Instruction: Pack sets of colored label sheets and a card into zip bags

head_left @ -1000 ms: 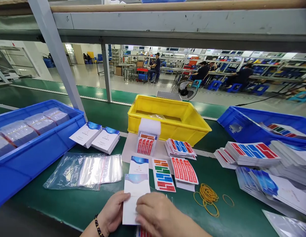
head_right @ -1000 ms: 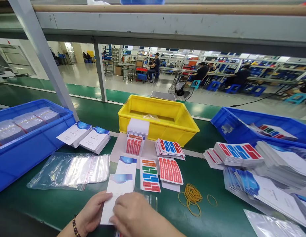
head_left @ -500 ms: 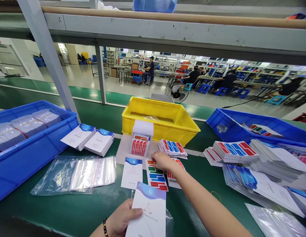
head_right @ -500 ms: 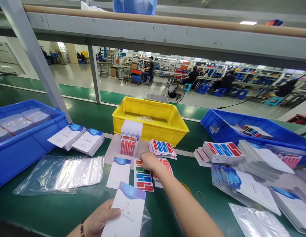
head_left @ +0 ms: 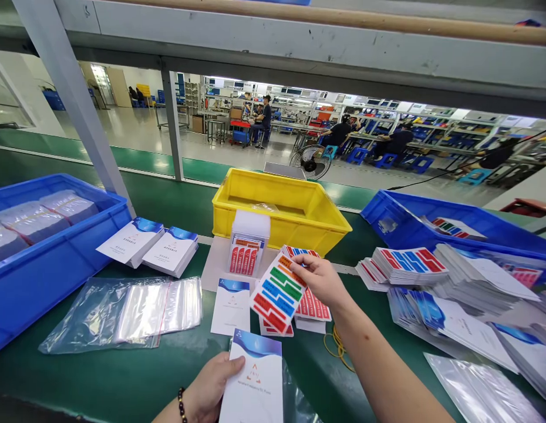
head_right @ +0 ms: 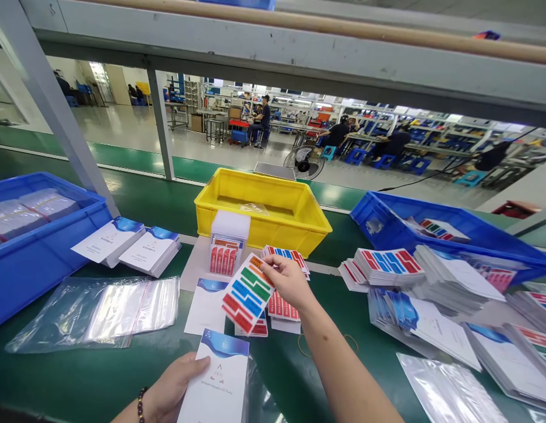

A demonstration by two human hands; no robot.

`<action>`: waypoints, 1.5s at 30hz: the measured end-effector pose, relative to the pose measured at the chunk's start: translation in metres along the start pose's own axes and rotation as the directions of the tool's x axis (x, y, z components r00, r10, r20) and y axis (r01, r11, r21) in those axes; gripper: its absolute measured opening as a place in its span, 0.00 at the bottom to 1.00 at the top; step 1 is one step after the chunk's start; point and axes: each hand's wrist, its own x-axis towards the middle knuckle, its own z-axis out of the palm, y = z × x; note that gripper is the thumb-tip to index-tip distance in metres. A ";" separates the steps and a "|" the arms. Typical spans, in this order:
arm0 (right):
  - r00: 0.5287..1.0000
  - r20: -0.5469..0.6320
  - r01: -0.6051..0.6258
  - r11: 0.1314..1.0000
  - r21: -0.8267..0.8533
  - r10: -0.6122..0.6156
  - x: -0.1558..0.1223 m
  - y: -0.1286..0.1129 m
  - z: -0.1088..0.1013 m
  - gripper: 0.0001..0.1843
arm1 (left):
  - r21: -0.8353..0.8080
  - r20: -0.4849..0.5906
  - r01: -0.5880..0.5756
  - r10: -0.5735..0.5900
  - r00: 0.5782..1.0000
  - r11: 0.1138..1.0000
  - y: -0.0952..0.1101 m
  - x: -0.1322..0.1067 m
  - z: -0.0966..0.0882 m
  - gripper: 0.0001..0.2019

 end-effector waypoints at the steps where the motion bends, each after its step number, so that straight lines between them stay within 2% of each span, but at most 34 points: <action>1: 0.999 0.013 -0.030 0.990 0.137 0.029 -0.009 -0.005 0.005 0.16 | -0.013 -0.011 0.003 -0.003 1.000 1.000 0.000 0.001 0.001 0.17; 2: 0.998 0.050 -0.055 0.967 0.247 0.044 -0.018 -0.011 0.013 0.16 | -0.032 -0.023 0.002 -0.003 1.000 0.999 0.001 0.001 0.002 0.18; 3: 0.994 0.101 -0.069 0.955 0.288 0.041 -0.028 -0.016 0.023 0.15 | -0.054 -0.036 -0.001 -0.001 0.999 0.999 0.001 0.002 0.003 0.19; 6: 0.982 0.186 0.002 0.987 0.161 -0.032 -0.051 -0.025 0.054 0.09 | -0.084 -0.082 -0.008 0.001 0.997 0.996 0.002 0.002 0.005 0.18; 8: 0.989 0.124 0.087 0.996 -0.020 -0.084 -0.058 -0.021 0.063 0.09 | -0.046 -0.121 -0.004 -0.001 0.993 0.999 0.003 0.001 0.006 0.16; 10: 0.994 -0.043 0.086 0.962 -0.259 -0.100 -0.056 -0.009 0.060 0.12 | -0.007 -0.160 0.018 -0.019 0.987 1.000 0.004 0.000 0.007 0.15; 11: 0.987 -0.136 0.029 0.919 -0.392 -0.089 -0.053 -0.002 0.056 0.15 | 0.001 -0.179 0.028 -0.027 0.984 1.000 0.005 -0.001 0.008 0.15; 13: 0.963 -0.270 -0.162 0.767 -0.620 -0.015 -0.045 0.014 0.045 0.18 | 0.007 -0.211 0.033 -0.031 0.977 0.999 0.006 -0.001 0.009 0.15; 15: 0.950 -0.294 -0.299 0.593 -0.748 0.108 -0.037 0.025 0.037 0.20 | 0.018 -0.232 0.021 -0.017 0.973 1.000 0.007 -0.001 0.010 0.16; 16: 0.946 -0.279 -0.324 0.540 -0.777 0.167 -0.035 0.028 0.035 0.21 | 0.023 -0.240 0.017 -0.011 0.971 1.000 0.007 -0.001 0.010 0.16; 18: 0.941 -0.244 -0.333 0.504 -0.797 0.235 -0.031 0.030 0.034 0.22 | 0.031 -0.242 0.022 -0.014 0.970 0.999 0.007 -0.001 0.009 0.17; 23: 0.938 -0.193 -0.324 0.528 -0.784 0.289 -0.030 0.028 0.033 0.18 | 0.056 -0.246 0.015 -0.001 0.969 0.998 0.007 -0.002 0.007 0.17; 30: 0.936 -0.156 -0.315 0.554 -0.770 0.315 -0.032 0.027 0.024 0.19 | 0.073 -0.267 0.009 0.010 0.964 0.997 0.009 -0.003 0.011 0.18; 33: 0.941 -0.132 -0.296 0.567 -0.769 0.312 -0.033 0.026 0.021 0.18 | 0.058 -0.259 0.006 0.009 0.966 0.998 0.009 -0.003 0.011 0.17; 37: 0.955 -0.097 -0.251 0.590 -0.767 0.281 -0.040 0.026 0.021 0.09 | 0.032 -0.269 -0.011 0.019 0.963 0.999 0.009 -0.003 0.010 0.16; 39: 0.965 -0.076 -0.218 0.603 -0.767 0.252 -0.046 0.031 0.022 0.14 | 0.014 -0.294 -0.023 0.026 0.956 1.000 0.009 -0.002 0.009 0.16; 41: 0.980 -0.071 -0.175 0.643 -0.745 0.185 -0.054 0.041 0.023 0.17 | -0.007 -0.308 -0.043 0.039 0.951 0.999 0.009 -0.001 0.009 0.14; 43: 0.989 -0.146 -0.111 0.717 -0.688 0.014 -0.061 0.052 0.024 0.15 | -0.015 -0.323 -0.057 0.049 0.945 0.998 0.009 0.000 0.009 0.13; 44: 0.969 -0.220 -0.059 0.755 -0.654 -0.114 -0.065 0.055 0.025 0.14 | -0.015 -0.327 -0.063 0.054 0.944 0.998 0.009 0.000 0.008 0.13; 45: 0.919 -0.304 0.006 0.781 -0.624 -0.250 -0.070 0.056 0.027 0.13 | -0.012 -0.328 -0.061 0.054 0.943 0.998 0.008 0.001 0.007 0.14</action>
